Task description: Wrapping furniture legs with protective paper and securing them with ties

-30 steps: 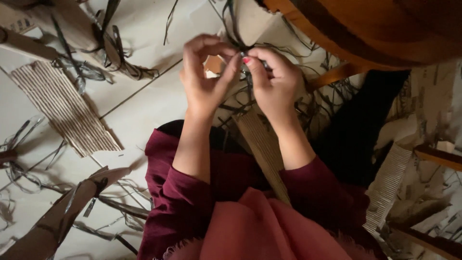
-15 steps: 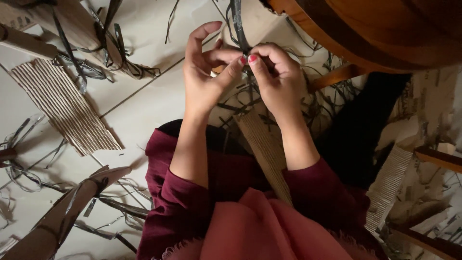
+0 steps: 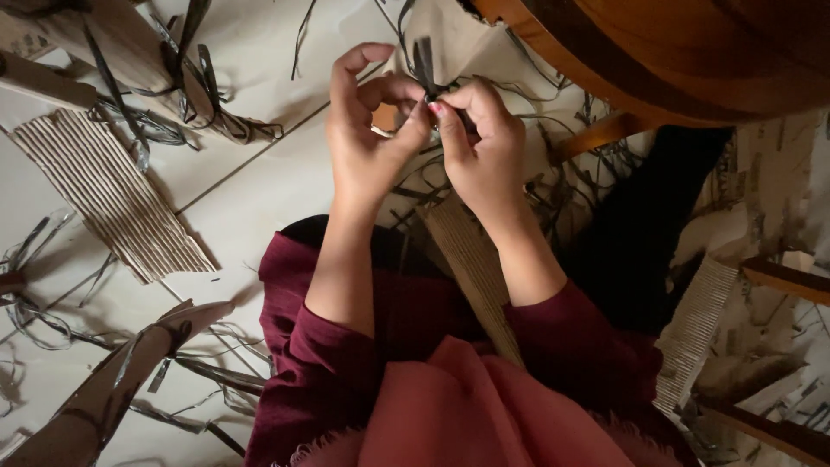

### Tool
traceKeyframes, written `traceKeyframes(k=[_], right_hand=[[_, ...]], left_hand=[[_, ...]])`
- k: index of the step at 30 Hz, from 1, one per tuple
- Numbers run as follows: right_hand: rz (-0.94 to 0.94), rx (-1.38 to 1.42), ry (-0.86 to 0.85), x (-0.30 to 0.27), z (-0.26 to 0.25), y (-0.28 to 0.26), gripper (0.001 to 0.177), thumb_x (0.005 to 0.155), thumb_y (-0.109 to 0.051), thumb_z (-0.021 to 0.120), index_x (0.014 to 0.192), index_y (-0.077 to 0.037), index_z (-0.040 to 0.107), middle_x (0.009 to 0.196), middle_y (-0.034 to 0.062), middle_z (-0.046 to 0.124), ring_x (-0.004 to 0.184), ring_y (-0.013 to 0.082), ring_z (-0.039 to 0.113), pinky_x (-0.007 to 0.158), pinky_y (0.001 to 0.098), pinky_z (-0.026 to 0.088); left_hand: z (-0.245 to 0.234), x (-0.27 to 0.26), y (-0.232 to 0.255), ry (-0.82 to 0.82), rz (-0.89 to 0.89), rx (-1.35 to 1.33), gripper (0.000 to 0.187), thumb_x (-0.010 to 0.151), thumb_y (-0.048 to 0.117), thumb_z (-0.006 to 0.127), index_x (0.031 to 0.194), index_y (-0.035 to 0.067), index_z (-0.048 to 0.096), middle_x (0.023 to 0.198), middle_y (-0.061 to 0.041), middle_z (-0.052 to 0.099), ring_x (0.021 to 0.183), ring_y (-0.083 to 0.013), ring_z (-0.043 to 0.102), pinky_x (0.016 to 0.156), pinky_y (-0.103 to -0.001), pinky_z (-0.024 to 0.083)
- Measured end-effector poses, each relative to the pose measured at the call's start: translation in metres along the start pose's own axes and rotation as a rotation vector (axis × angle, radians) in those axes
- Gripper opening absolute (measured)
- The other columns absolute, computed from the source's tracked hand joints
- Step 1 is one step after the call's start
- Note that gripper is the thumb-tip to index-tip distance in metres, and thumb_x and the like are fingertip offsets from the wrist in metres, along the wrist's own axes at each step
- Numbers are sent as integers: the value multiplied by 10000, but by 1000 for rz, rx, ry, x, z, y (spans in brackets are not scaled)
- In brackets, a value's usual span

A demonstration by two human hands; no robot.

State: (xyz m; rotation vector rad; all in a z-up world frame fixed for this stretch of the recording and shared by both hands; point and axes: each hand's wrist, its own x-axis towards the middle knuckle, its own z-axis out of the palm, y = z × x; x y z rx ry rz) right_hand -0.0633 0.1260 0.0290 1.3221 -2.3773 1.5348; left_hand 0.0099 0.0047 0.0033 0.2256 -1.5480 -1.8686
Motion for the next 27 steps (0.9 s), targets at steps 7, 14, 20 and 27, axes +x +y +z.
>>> traceKeyframes(k=[7, 14, 20, 27], right_hand=[[13, 54, 18, 1, -1, -5, 61, 1059, -52, 594, 1046, 7, 584, 892, 97, 671, 798, 161, 646, 715, 266, 514], [33, 111, 23, 0, 2, 6, 145, 1080, -142, 583, 1047, -2, 597, 930, 96, 679, 848, 174, 668, 742, 272, 529], [156, 161, 37, 1, 2, 3, 98, 1079, -118, 542, 1049, -40, 592, 922, 51, 626, 810, 136, 591, 746, 266, 492], [47, 189, 21, 0, 0, 15, 63, 1078, -36, 560, 1121, 9, 569, 1025, 135, 659, 907, 205, 673, 806, 285, 566]], left_hand=[[-9, -2, 20, -110, 17, 147, 301, 938, -7, 632, 1100, 99, 402, 984, -67, 627, 834, -132, 569, 758, -262, 461], [-12, 0, 7, -176, -89, -110, 416, 968, -37, 673, 1259, 112, 415, 1003, -76, 675, 863, -135, 595, 830, -262, 525], [-10, 0, -4, -200, -91, -142, 403, 1026, 41, 670, 1323, 102, 404, 994, -81, 612, 890, -135, 553, 822, -256, 466], [-7, 1, 5, -169, 1, 97, 297, 973, 30, 625, 1128, 107, 384, 990, -62, 598, 844, -118, 522, 733, -258, 388]])
